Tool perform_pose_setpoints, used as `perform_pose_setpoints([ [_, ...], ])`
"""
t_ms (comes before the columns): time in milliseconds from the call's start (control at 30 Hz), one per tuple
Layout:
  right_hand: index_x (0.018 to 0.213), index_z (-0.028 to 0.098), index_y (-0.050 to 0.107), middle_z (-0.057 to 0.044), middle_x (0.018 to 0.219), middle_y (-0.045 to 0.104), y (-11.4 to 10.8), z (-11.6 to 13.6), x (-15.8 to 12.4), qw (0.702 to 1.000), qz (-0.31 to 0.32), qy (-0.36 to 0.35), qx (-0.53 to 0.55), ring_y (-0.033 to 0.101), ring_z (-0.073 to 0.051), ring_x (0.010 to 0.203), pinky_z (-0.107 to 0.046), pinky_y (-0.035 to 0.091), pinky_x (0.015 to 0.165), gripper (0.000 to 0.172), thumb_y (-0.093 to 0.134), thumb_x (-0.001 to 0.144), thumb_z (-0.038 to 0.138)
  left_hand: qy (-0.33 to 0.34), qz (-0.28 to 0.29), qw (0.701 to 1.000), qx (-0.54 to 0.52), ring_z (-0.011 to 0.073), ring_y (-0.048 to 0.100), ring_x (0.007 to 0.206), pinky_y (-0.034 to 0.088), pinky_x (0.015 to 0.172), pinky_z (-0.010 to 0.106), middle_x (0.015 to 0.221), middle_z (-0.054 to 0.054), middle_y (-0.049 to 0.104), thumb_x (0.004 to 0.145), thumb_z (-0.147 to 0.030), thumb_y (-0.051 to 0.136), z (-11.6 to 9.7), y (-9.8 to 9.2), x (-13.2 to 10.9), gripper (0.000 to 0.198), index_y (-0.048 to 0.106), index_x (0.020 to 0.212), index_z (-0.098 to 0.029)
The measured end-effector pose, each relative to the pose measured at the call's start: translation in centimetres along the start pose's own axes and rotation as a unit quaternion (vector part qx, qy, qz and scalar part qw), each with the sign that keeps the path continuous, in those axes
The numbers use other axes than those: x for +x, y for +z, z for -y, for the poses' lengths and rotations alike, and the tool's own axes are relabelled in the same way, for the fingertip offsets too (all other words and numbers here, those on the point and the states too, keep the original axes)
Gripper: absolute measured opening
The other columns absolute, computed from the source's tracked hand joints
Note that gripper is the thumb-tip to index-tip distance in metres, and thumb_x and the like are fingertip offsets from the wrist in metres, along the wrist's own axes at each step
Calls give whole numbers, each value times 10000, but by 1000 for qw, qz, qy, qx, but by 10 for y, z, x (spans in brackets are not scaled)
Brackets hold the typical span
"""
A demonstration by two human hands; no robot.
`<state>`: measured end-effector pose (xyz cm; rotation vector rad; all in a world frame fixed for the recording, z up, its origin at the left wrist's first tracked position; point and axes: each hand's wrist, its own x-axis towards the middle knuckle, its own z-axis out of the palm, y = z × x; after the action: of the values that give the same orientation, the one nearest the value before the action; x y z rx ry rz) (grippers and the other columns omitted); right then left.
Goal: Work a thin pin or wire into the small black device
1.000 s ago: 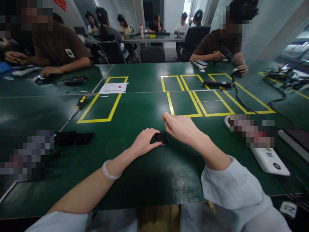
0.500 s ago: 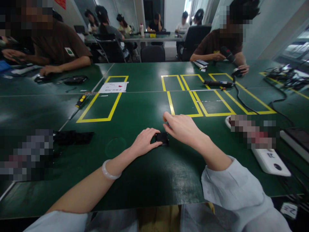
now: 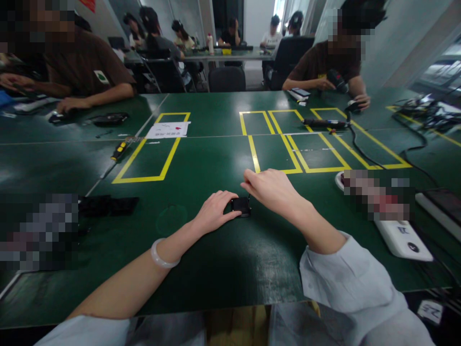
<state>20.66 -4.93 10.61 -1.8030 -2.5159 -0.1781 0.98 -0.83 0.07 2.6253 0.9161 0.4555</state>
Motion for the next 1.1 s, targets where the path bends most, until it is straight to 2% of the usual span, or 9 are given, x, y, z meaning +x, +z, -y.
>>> perform_pose_setpoints([
  [167, 1071, 188, 508, -54, 861, 718, -1, 0, -2, 1000, -7, -5, 16, 660, -179, 704, -279, 261, 550, 214, 341, 949, 245, 1, 0, 1000, -3, 239, 551, 938, 428, 818, 373, 1050, 68, 626, 906, -507, 524, -1, -1, 0, 367, 550, 1103, -198],
  [367, 1024, 193, 535, -61, 794, 713, -1, 0, -1, 1000, -4, 2, 1, 664, -207, 699, -286, 244, 539, 258, 351, 965, 365, 1, -2, 1000, 1, 237, 545, 918, 427, 805, 371, 1041, 64, 627, 909, -509, 522, -2, -1, 0, 374, 544, 1108, -193],
  [633, 1041, 191, 525, -55, 821, 720, 1, 1, -1, 1000, -15, -5, 15, 640, -175, 654, -281, 234, 535, 231, 317, 956, 247, -4, -1, 1000, -6, 240, 550, 940, 434, 824, 376, 1066, 70, 624, 912, -500, 512, -1, -1, 0, 361, 552, 1105, -198],
  [900, 1028, 191, 522, -65, 806, 713, 0, 0, 1, 1000, 8, 9, 1, 668, -203, 696, -285, 210, 523, 252, 306, 974, 309, -8, 6, 1000, 0, 243, 554, 937, 430, 808, 375, 1060, 69, 625, 925, -501, 490, -1, -2, 0, 355, 539, 1105, -199],
  [1033, 1067, 184, 503, -50, 836, 713, 0, 1, 1, 1000, -3, -4, 26, 667, -183, 701, -275, 222, 522, 210, 334, 952, 233, -5, 8, 1000, 2, 244, 551, 947, 429, 810, 373, 1075, 66, 624, 921, -496, 505, -1, -1, 0, 355, 540, 1108, -196],
  [1100, 1052, 184, 512, -50, 830, 712, 0, 0, 0, 1000, -9, -7, 29, 668, -190, 708, -277, 221, 520, 207, 352, 954, 271, -3, 7, 1000, 3, 242, 547, 941, 428, 808, 371, 1070, 64, 623, 917, -495, 516, -1, -1, 0, 356, 543, 1104, -194],
])
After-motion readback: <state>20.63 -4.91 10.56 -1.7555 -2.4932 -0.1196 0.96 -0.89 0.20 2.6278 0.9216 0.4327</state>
